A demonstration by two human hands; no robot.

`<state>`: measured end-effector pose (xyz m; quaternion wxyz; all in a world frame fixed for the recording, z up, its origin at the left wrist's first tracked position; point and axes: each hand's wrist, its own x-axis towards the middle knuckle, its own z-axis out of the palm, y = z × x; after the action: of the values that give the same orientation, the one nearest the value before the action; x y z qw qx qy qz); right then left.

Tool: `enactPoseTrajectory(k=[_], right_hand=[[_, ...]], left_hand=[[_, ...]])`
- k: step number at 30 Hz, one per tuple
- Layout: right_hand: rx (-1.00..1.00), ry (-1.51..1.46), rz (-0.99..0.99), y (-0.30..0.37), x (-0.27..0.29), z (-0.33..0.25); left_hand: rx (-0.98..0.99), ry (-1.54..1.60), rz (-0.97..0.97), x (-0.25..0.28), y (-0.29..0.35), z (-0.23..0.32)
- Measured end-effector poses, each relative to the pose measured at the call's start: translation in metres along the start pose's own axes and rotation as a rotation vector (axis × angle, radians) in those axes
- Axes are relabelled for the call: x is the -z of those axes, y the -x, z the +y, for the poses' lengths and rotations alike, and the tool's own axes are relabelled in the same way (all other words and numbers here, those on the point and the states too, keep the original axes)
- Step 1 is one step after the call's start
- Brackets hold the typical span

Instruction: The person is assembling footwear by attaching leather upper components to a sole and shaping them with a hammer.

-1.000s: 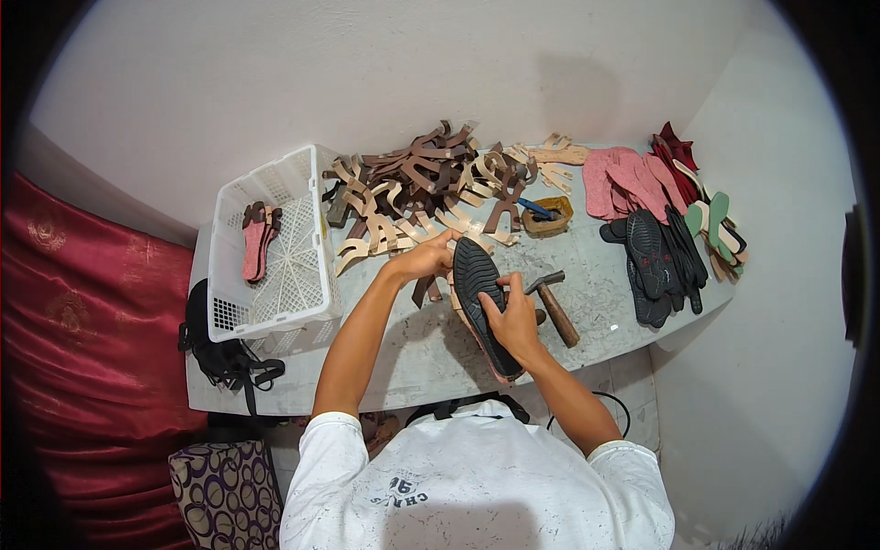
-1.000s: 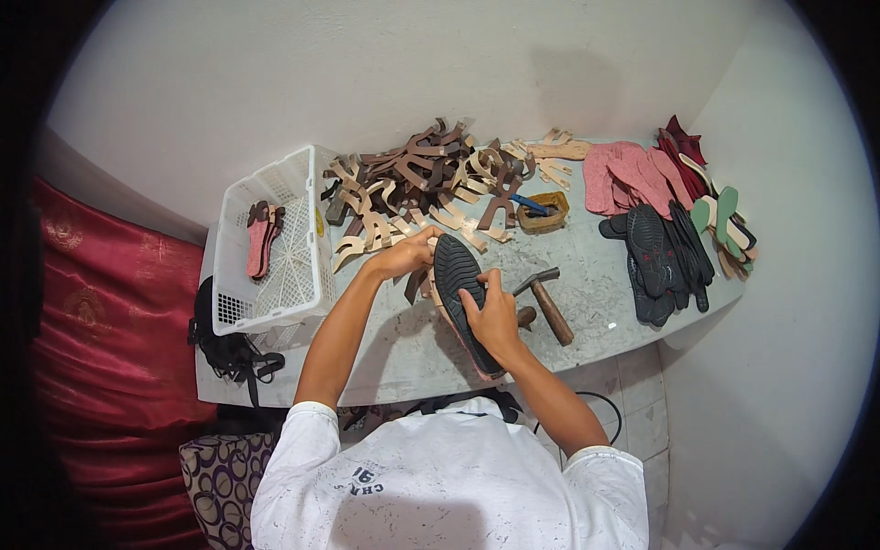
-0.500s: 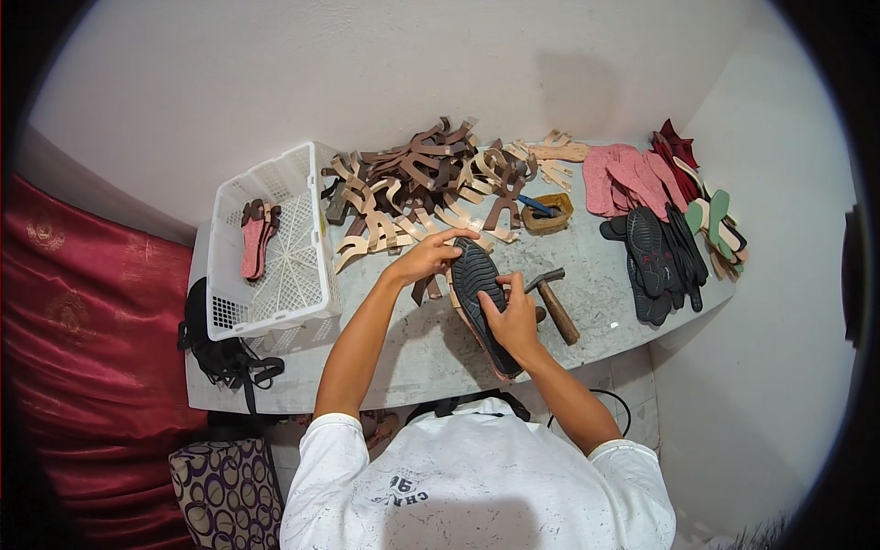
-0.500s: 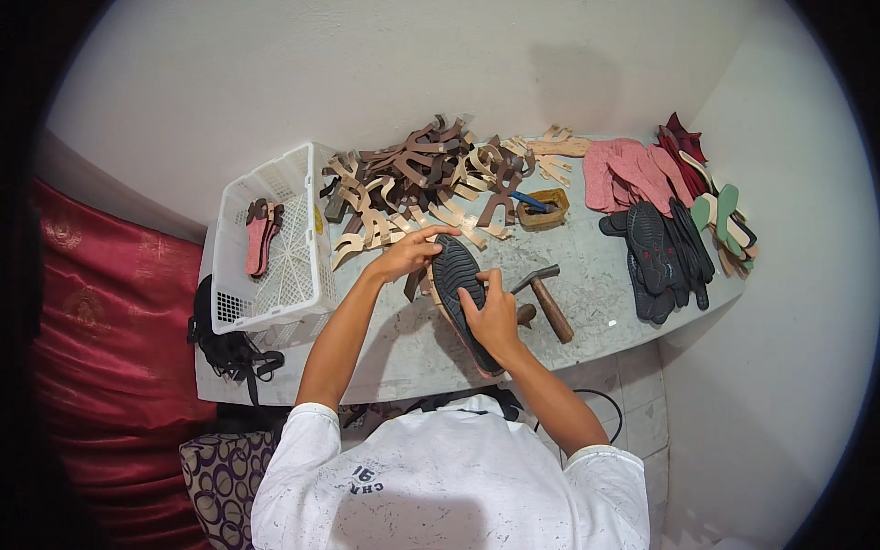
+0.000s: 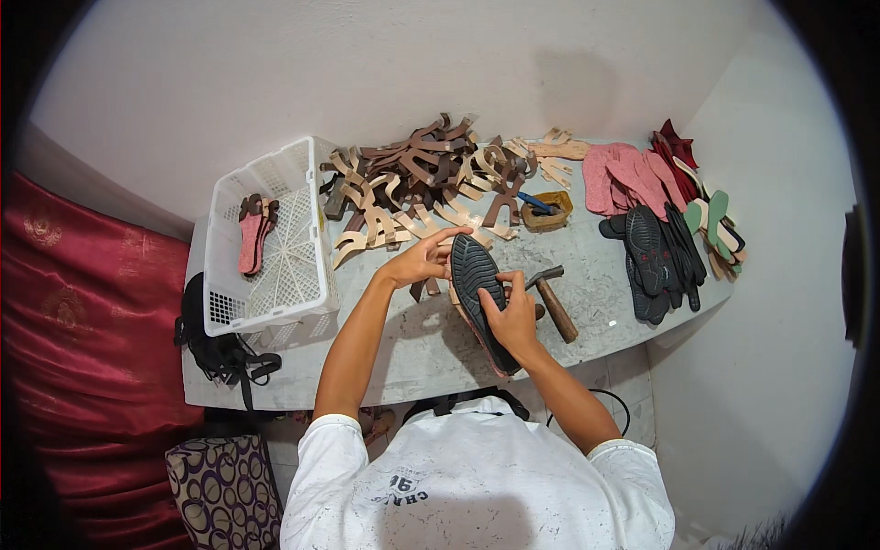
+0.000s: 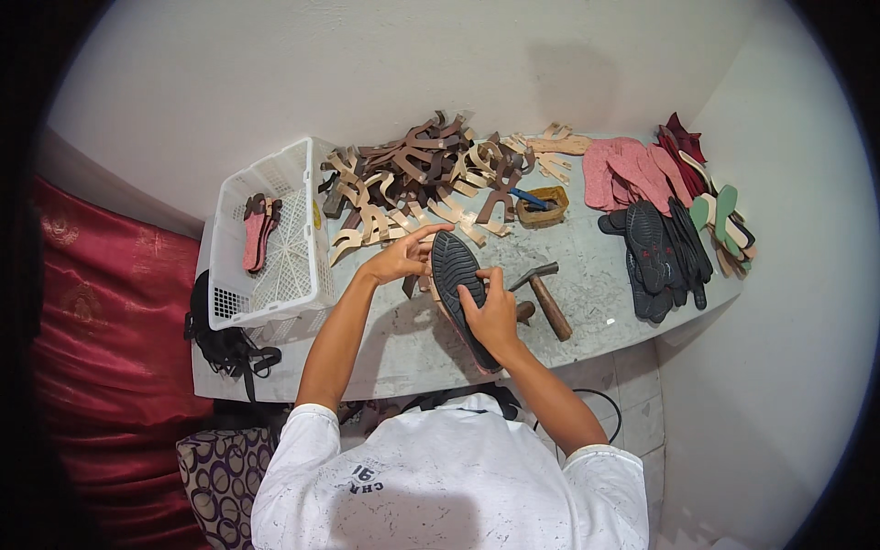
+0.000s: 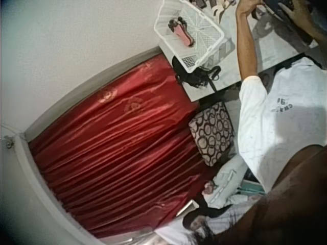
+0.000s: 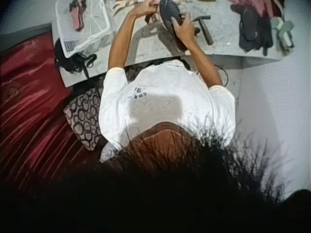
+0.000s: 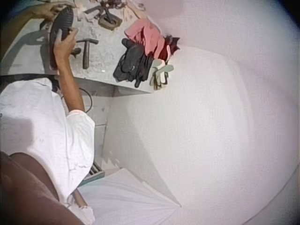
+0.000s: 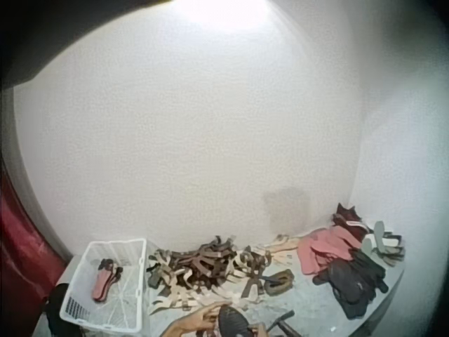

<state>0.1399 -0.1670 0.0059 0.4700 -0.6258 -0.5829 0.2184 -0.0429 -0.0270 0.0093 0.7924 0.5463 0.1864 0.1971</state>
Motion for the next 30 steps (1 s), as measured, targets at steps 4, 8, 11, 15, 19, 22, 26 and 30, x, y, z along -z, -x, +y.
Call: enactPoseTrajectory(k=[4,8,11,15,19,22,26,30], right_hand=[[-0.077,-0.097,-0.026,-0.001,0.003,-0.009],[-0.074,-0.082,-0.057,-0.002,0.004,-0.008],[-0.075,-0.07,-0.072,-0.002,0.004,-0.006],[-0.071,-0.044,-0.063,-0.002,0.006,-0.011],[-0.041,-0.02,-0.043,-0.001,0.004,-0.007],[-0.06,-0.041,-0.054,-0.001,0.005,-0.007],[-0.062,-0.044,-0.058,-0.001,0.004,-0.007],[-0.068,-0.049,-0.048,-0.001,0.003,-0.005]], left_hand=[[0.021,-0.044,0.008,0.002,0.001,0.001],[-0.012,-0.05,0.017,0.0,0.0,0.002],[-0.016,-0.09,0.022,0.001,0.0,0.002],[0.003,-0.095,0.039,0.0,0.0,0.004],[-0.006,-0.156,0.059,0.001,-0.001,0.002],[0.031,-0.128,0.088,-0.002,0.001,0.004],[-0.01,-0.182,0.059,0.002,-0.001,0.0],[-0.019,-0.172,0.033,0.003,-0.002,-0.001]])
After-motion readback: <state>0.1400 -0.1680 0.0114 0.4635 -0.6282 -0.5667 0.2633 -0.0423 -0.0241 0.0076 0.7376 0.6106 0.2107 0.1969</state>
